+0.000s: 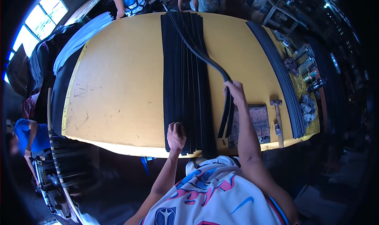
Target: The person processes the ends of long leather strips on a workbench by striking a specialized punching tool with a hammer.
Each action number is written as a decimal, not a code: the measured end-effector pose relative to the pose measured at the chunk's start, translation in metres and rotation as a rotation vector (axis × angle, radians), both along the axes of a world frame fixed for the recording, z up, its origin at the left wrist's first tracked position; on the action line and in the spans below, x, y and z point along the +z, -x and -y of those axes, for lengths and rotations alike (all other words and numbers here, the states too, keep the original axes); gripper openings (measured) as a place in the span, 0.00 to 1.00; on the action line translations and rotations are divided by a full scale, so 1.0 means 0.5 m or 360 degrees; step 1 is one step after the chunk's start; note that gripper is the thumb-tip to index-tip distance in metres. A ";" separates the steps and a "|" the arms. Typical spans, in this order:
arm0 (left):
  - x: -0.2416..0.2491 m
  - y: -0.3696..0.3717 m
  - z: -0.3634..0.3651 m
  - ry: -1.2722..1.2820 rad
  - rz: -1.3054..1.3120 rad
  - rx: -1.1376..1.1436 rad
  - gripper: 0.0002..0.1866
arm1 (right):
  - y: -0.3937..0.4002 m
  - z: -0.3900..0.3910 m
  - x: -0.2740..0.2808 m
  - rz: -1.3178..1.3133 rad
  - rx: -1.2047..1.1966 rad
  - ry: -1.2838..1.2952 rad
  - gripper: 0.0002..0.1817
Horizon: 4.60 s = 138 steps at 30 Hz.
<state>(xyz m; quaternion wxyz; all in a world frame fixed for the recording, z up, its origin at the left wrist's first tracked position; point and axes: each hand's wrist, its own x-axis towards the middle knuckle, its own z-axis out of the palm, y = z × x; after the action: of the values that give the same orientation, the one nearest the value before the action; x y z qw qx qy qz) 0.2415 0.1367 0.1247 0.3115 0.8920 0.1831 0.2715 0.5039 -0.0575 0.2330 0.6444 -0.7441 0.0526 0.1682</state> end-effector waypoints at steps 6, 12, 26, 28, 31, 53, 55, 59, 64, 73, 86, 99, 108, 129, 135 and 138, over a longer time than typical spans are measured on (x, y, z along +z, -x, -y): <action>0.010 -0.002 0.002 0.0007 -0.0014 0.0009 0.08 | 0.010 0.008 -0.017 -0.0133 0.0140 0.0237 0.13; 0.009 0.002 0.000 0.0051 -0.0068 -0.0002 0.08 | 0.092 -0.053 -0.160 -0.0245 0.0615 0.0942 0.21; 0.012 -0.003 0.004 -0.0008 0.0019 -0.0011 0.08 | 0.106 -0.051 -0.242 -0.0095 0.0197 0.0994 0.22; 0.010 -0.003 0.004 -0.0015 0.0012 -0.0011 0.08 | 0.105 -0.043 -0.160 -0.0182 0.0286 0.0793 0.22; 0.011 -0.002 0.003 -0.0030 0.0013 -0.0006 0.08 | 0.057 -0.006 -0.103 -0.0196 0.0391 0.0796 0.27; 0.025 -0.429 0.324 0.3630 -0.0042 -0.0893 0.23 | 0.239 0.143 0.052 0.0185 0.0580 0.1660 0.27; 0.043 -0.419 0.386 0.3311 0.0020 -0.0608 0.20 | 0.265 0.182 0.042 0.0364 0.0475 0.1666 0.24; 0.085 -0.402 0.420 0.3557 -0.0164 -0.0782 0.20 | 0.300 0.288 0.020 0.0603 0.0420 0.1581 0.27; 0.062 -0.440 0.434 0.3666 0.0213 -0.1123 0.23 | 0.416 0.454 0.160 0.0397 0.0607 0.1631 0.35; 0.093 -0.465 0.572 0.3509 0.0412 -0.0705 0.27 | 0.592 0.808 0.264 0.0506 0.0490 0.1660 0.34; 0.250 -0.540 0.582 0.3705 0.0693 -0.1317 0.31 | 0.749 0.955 0.237 -0.0010 0.0370 0.1416 0.38; 0.402 -0.685 0.449 0.2661 0.0230 -0.1537 0.27 | 0.885 0.753 -0.070 0.0181 0.0116 0.1567 0.34; 0.469 -1.047 0.305 0.2012 -0.0110 -0.0665 0.38 | 0.524 0.545 -0.001 0.0206 -0.0077 0.1363 0.33; 0.047 0.134 0.552 0.0591 -0.0745 -0.0686 0.24 | 0.102 0.580 -0.064 0.0204 0.0384 0.1108 0.29; 0.049 0.026 0.688 -0.0117 -0.0407 -0.0919 0.25 | 0.088 0.657 -0.054 0.0051 0.0586 0.0549 0.25; 0.001 -0.007 0.744 -0.0275 -0.0467 -0.0926 0.29 | 0.079 0.695 -0.066 -0.0020 0.0521 0.0165 0.18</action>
<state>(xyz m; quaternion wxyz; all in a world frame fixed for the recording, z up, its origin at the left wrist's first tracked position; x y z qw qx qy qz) 0.2449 -0.2353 0.1253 0.2697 0.9595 -0.0600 0.0544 0.4642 -0.4052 0.2000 0.5687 -0.7740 -0.0565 0.2727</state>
